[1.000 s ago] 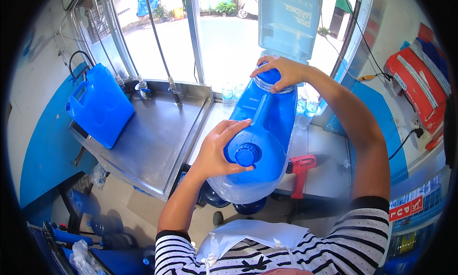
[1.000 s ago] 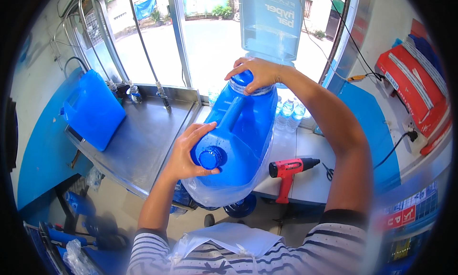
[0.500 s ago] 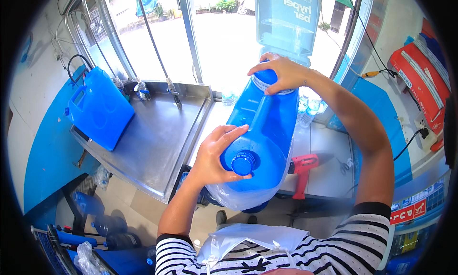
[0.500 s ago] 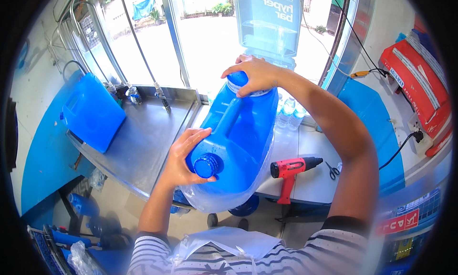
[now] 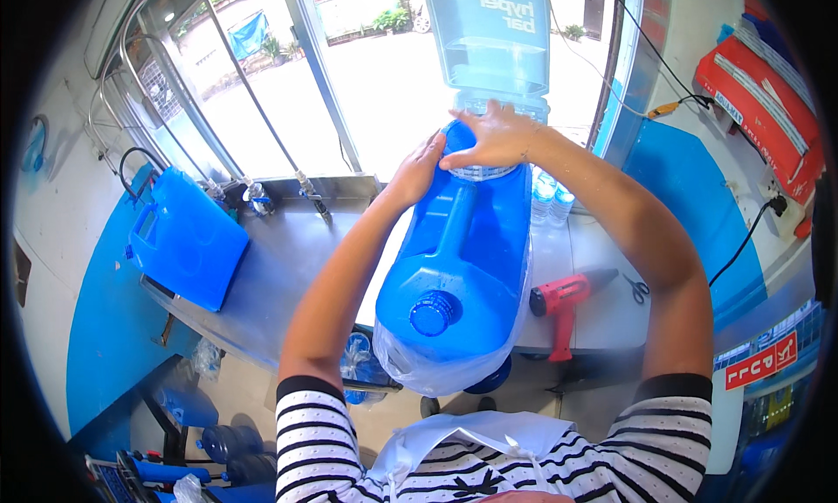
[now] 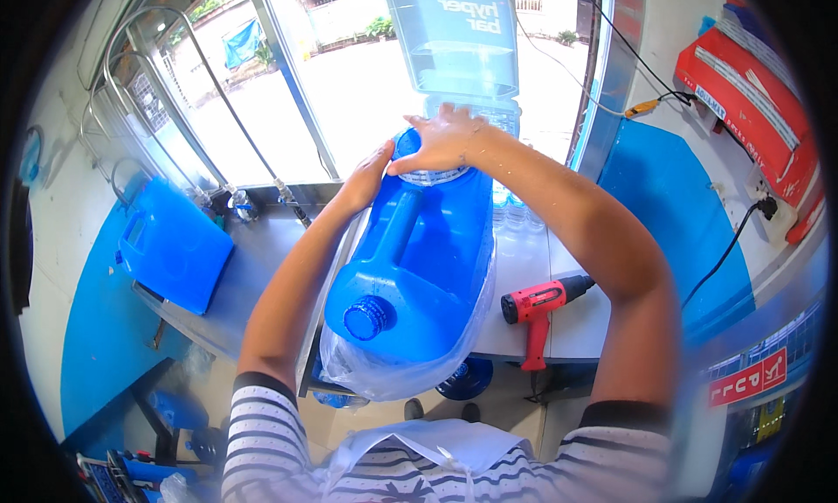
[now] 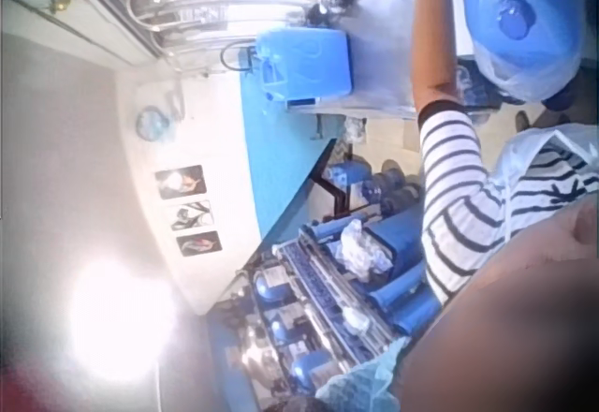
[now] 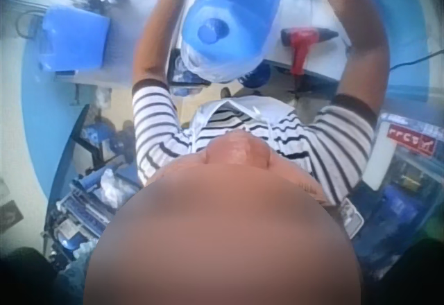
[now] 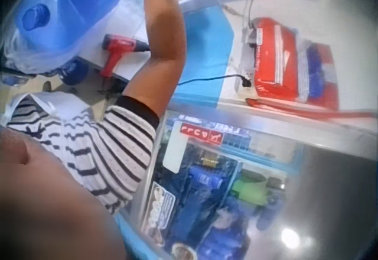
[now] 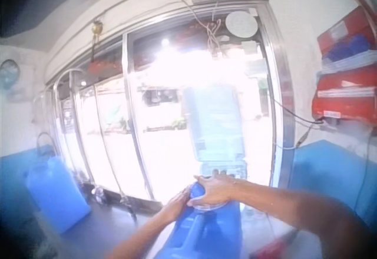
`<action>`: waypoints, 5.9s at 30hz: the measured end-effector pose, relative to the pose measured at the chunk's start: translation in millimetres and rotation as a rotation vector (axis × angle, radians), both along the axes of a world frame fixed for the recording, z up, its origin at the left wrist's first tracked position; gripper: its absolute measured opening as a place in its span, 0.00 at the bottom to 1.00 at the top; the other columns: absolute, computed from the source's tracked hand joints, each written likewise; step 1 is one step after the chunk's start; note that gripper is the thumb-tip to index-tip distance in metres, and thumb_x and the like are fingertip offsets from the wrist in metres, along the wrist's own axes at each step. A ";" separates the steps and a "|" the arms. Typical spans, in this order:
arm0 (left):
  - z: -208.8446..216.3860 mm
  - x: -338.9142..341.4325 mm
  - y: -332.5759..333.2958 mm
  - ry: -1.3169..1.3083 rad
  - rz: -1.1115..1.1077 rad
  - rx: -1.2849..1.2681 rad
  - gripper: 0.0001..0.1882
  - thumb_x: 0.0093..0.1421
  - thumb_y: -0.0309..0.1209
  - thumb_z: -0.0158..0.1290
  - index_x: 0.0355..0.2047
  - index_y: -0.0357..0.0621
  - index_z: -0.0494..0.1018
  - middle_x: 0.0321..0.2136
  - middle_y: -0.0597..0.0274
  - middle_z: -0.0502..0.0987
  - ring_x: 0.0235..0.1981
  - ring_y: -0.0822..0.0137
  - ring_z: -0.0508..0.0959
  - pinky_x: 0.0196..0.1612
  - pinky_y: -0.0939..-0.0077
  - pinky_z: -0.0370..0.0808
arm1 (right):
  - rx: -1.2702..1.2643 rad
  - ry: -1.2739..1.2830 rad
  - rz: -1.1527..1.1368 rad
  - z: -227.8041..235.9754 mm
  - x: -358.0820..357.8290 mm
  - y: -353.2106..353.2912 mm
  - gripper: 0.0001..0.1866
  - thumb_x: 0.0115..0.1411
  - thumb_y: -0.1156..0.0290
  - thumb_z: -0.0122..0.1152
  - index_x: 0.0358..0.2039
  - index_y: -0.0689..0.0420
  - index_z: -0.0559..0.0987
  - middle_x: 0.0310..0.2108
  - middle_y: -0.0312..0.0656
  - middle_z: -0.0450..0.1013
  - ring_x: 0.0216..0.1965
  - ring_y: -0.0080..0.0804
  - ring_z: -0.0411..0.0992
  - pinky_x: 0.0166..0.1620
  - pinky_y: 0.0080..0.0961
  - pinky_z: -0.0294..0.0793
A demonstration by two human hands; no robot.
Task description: The person uses a red heat gun to shrink-wrap a blue plastic water container, then removes the wrap and places the container in a sink. They rinse the container under running water and scrub the interior with a toothbrush. The person repeats the shrink-wrapping process on a second container and cleans it in the same way.
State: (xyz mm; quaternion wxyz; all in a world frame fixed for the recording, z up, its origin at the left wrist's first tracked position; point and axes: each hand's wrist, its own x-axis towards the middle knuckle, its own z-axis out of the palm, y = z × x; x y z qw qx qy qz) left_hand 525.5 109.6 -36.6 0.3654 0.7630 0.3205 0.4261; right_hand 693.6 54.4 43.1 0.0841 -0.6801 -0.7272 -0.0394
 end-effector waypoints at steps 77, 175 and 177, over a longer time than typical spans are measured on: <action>-10.3 14.4 17.0 -0.464 -0.067 -0.047 0.24 0.64 0.40 0.42 0.54 0.38 0.70 0.45 0.48 0.77 0.50 0.60 0.74 0.57 0.68 0.65 | 0.051 -0.041 0.071 -0.6 -7.0 -1.4 0.43 0.48 0.31 0.51 0.63 0.34 0.65 0.62 0.57 0.58 0.62 0.62 0.58 0.55 0.59 0.63; 174.7 -53.0 -76.5 -0.117 -0.278 0.438 0.23 0.58 0.32 0.42 0.53 0.39 0.69 0.50 0.50 0.74 0.52 0.57 0.75 0.59 0.60 0.67 | -0.084 -0.290 0.467 11.2 12.5 28.0 0.26 0.61 0.51 0.50 0.50 0.57 0.79 0.49 0.51 0.75 0.52 0.49 0.72 0.57 0.42 0.70; 164.1 -43.8 -65.5 -0.156 -0.374 0.187 0.20 0.59 0.30 0.40 0.49 0.35 0.70 0.47 0.48 0.75 0.49 0.57 0.77 0.56 0.63 0.71 | 0.016 -0.257 0.313 3.6 6.3 19.7 0.25 0.59 0.52 0.52 0.49 0.57 0.79 0.47 0.50 0.76 0.51 0.52 0.73 0.55 0.43 0.72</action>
